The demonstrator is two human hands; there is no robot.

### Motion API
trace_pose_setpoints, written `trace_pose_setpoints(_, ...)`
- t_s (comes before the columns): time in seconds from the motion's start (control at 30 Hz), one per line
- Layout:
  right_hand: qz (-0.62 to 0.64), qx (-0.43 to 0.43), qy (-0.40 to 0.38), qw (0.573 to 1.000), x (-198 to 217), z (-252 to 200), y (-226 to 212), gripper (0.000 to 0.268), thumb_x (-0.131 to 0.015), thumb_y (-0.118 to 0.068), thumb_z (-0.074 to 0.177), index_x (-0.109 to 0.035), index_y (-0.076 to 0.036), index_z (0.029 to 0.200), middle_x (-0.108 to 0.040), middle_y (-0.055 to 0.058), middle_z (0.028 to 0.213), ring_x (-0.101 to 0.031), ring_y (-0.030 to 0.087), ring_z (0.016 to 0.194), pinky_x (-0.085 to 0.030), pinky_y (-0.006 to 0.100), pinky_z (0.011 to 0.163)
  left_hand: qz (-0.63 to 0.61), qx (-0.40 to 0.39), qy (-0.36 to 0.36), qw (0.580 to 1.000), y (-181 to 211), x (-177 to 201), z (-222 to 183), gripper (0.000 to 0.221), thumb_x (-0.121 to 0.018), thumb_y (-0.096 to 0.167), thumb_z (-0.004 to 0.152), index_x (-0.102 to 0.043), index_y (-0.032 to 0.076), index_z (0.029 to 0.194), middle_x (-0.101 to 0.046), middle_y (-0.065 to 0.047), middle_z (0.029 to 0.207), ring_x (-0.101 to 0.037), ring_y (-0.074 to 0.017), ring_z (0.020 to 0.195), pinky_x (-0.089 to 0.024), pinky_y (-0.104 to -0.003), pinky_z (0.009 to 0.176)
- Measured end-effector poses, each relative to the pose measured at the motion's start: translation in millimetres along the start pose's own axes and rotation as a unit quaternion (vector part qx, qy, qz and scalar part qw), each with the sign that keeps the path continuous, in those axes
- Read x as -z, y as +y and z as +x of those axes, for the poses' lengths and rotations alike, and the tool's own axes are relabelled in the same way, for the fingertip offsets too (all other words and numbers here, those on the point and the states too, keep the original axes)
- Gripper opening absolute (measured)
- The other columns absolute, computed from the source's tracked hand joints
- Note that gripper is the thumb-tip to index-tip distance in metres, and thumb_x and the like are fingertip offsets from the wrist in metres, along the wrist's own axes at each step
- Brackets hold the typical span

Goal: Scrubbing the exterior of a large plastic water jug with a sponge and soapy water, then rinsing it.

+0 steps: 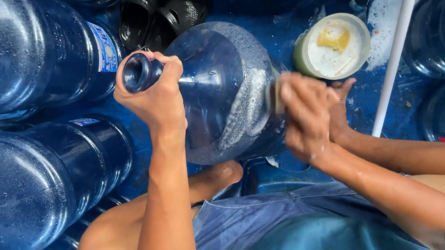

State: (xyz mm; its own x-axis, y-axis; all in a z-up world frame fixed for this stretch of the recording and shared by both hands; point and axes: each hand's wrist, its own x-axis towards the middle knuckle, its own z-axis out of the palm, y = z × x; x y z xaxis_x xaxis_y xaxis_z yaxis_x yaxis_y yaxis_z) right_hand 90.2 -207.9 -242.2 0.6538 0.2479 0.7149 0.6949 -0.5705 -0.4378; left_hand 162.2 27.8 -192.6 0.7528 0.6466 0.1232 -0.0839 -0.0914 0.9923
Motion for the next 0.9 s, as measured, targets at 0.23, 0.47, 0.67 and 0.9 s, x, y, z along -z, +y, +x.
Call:
trace_pose_setpoints(0.23, 0.036, 0.013, -0.025, 0.999, -5, -1, -35, 0.039, -0.052, -0.019, 0.089, -0.08, -0.028, 0.115, -0.069, 0.009, 0.131, -0.054, 0.038, 0.119, -0.031, 0.05, 0.094, -0.013, -0.035, -0.041, 0.998, -8, 5, 7, 0.033, -0.077, -0.015, 0.062, -0.064, 0.007, 0.082, -0.067, -0.007, 0.071, -0.074, -0.0175, 0.075, -0.059, -0.034, 0.084)
trace_pose_setpoints(0.47, 0.001, -0.083, 0.013, 0.996, 6, 79, -21, 0.043, -0.047, 0.003, 0.101, -0.066, -0.009, 0.138, -0.063, 0.014, 0.141, -0.058, 0.037, 0.107, -0.032, 0.046, 0.096, -0.052, -0.011, -0.092, 0.994, 13, 1, 2, 0.031, -0.075, -0.018, 0.061, -0.061, 0.004, 0.079, -0.066, -0.01, 0.066, -0.075, -0.0208, 0.071, -0.06, -0.035, 0.082)
trace_pose_setpoints(0.67, -0.003, 0.083, -0.214, 0.973, 45, 83, -17, 0.049, -0.071, -0.008, 0.084, -0.072, -0.028, 0.129, -0.068, 0.003, 0.135, -0.062, 0.027, 0.113, -0.033, 0.047, 0.09, -0.115, 0.089, -0.194, 0.97, 25, 11, 6, 0.032, -0.069, -0.014, 0.071, -0.061, 0.011, 0.089, -0.067, -0.002, 0.073, -0.07, -0.0167, 0.073, -0.06, -0.029, 0.074)
trace_pose_setpoints(0.9, -0.001, 0.006, -0.258, 0.966, 48, 93, -39, 0.058, -0.063, -0.003, 0.078, -0.071, -0.022, 0.133, -0.061, 0.003, 0.141, -0.051, 0.03, 0.112, -0.03, 0.047, 0.095, -0.136, 0.079, -0.263, 0.952, 33, 11, -3, 0.03, -0.069, -0.012, 0.07, -0.062, 0.01, 0.089, -0.067, -0.004, 0.076, -0.068, -0.0156, 0.073, -0.058, -0.028, 0.075)
